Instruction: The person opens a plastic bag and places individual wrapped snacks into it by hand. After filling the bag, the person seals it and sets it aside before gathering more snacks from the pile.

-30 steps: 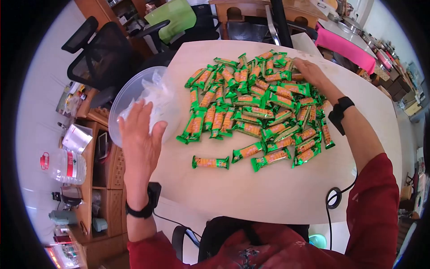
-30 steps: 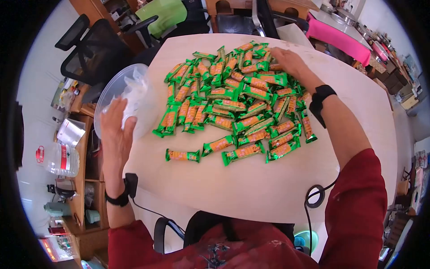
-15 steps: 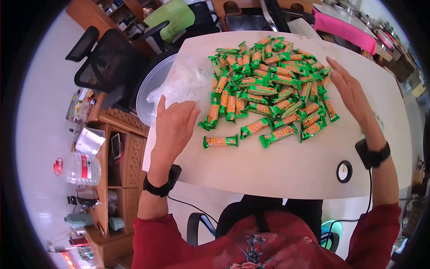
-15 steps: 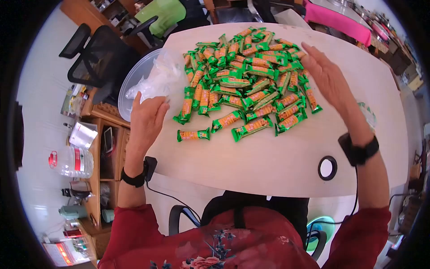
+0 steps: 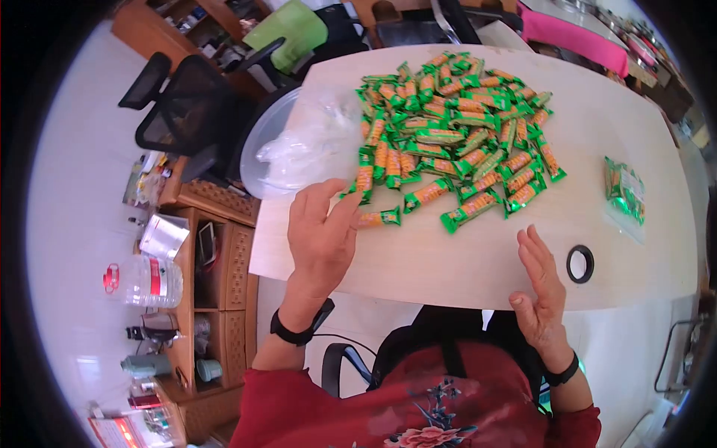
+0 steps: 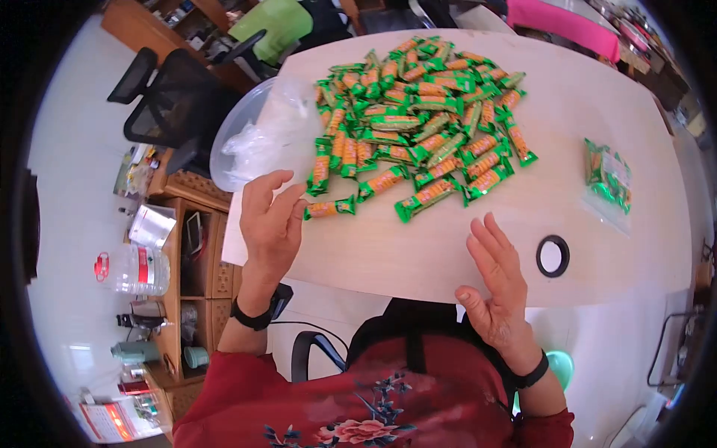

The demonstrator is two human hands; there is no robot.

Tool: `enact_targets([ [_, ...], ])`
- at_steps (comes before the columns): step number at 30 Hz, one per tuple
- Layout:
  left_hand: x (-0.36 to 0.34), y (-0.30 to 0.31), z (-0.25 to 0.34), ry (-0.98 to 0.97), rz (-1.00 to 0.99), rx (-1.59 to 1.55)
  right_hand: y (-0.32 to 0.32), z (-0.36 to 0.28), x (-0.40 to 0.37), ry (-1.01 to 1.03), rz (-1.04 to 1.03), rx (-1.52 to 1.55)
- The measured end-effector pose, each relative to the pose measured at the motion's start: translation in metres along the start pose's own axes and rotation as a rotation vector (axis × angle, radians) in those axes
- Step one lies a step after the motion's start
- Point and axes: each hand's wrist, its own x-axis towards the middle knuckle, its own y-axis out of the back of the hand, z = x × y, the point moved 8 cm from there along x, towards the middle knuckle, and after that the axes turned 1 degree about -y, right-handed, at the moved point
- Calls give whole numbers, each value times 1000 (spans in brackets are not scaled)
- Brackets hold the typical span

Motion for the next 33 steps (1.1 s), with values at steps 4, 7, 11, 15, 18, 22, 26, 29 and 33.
enact_targets([
  [4, 25, 18, -37, 67, 68, 222, -6, 4, -2, 35, 49, -49],
  [7, 45, 5, -104, 207, -81, 400, -10, 7, -3, 39, 51, -83],
  [11, 49, -28, -180, 420, -458, 259, -6, 11, -6, 16, 91, -79],
  [15, 55, -9, -195, 514, -206, 234, -3, 13, -7, 21, 132, -60],
  [18, 66, 28, -180, 361, 27, 274, -3, 13, -8, 55, 162, -40],
  [22, 72, 77, -141, 358, 422, 185, -3, 14, -10, 71, 190, -7],
  [26, 65, 84, -63, 364, 519, -356, 3, 17, -12, 75, 191, 110],
  [29, 40, 39, 26, 305, 366, -797, 1, 20, -9, -101, 181, 587],
  [33, -10, -32, 124, 486, 49, -1179, -12, 16, -16, -368, 97, 1199],
])
